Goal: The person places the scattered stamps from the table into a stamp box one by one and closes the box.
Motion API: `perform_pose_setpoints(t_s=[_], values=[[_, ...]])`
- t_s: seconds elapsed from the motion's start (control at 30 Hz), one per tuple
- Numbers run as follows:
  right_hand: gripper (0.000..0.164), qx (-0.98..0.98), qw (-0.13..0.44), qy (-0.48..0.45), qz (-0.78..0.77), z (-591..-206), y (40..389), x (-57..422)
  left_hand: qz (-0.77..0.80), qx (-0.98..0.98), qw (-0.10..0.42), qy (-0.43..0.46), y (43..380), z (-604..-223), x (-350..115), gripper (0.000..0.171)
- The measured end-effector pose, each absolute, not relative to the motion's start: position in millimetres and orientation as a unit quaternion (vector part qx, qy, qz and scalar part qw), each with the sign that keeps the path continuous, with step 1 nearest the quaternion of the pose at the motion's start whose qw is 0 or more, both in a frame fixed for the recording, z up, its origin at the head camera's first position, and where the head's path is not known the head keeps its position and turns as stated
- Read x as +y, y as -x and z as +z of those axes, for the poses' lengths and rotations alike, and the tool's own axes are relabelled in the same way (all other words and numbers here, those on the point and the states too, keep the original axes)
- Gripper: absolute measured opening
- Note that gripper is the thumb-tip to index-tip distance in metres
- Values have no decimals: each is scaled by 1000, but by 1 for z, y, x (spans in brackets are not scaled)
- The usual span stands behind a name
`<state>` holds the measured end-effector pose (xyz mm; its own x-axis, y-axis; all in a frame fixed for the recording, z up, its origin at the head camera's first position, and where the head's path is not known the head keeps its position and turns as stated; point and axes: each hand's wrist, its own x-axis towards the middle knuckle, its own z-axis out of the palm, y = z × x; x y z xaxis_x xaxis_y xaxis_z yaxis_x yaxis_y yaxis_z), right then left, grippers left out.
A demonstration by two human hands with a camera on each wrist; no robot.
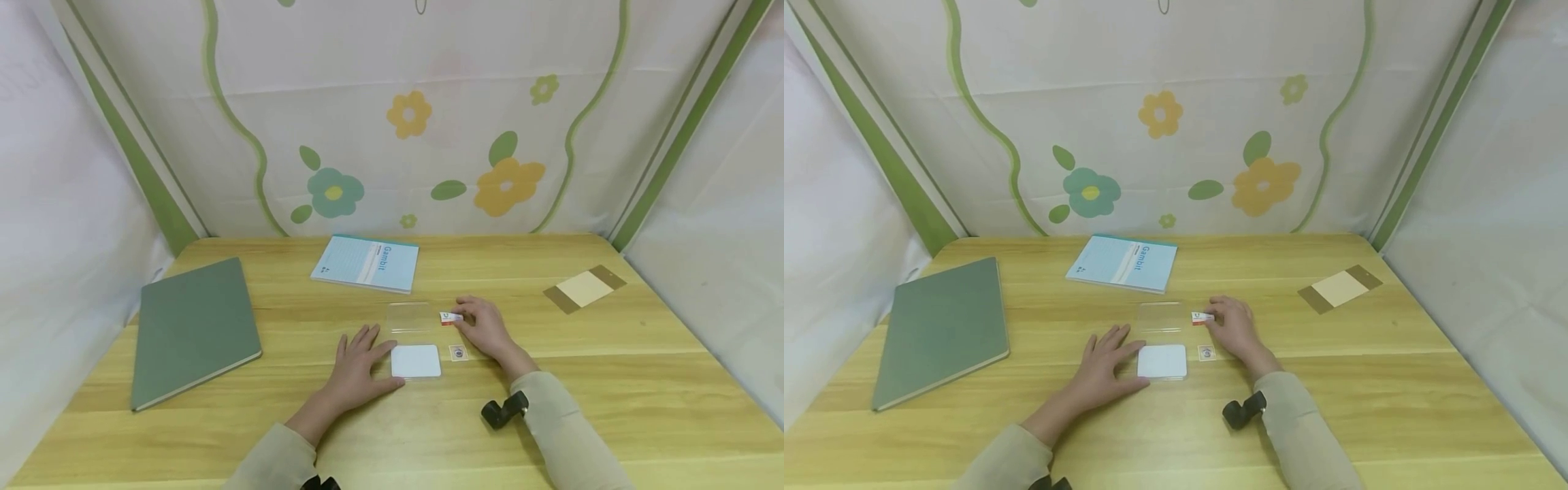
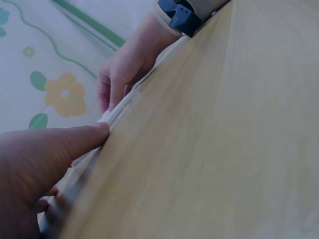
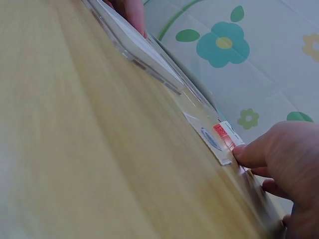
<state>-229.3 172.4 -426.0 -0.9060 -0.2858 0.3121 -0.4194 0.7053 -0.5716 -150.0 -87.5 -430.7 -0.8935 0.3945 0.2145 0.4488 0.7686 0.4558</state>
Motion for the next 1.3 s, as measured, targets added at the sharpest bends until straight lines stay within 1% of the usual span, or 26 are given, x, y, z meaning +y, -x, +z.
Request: perform_pose_setpoints(t_s=[0.33,0.63,1.13,1.3], values=[[15,-918,92,-170,347,-424,227,170,-257,-939,52,224,149,-430,-88,64],[23,-913,82,-183,356,-423,228,170,-257,-938,56,224,149,-430,-89,64],[14,-897,41,-148,414,-413,225,168,-260,-937,57,229,149,-428,-87,63],[12,-869,24,-173,463,-402,214,155,-254,-938,57,227,150,-429,-88,64]])
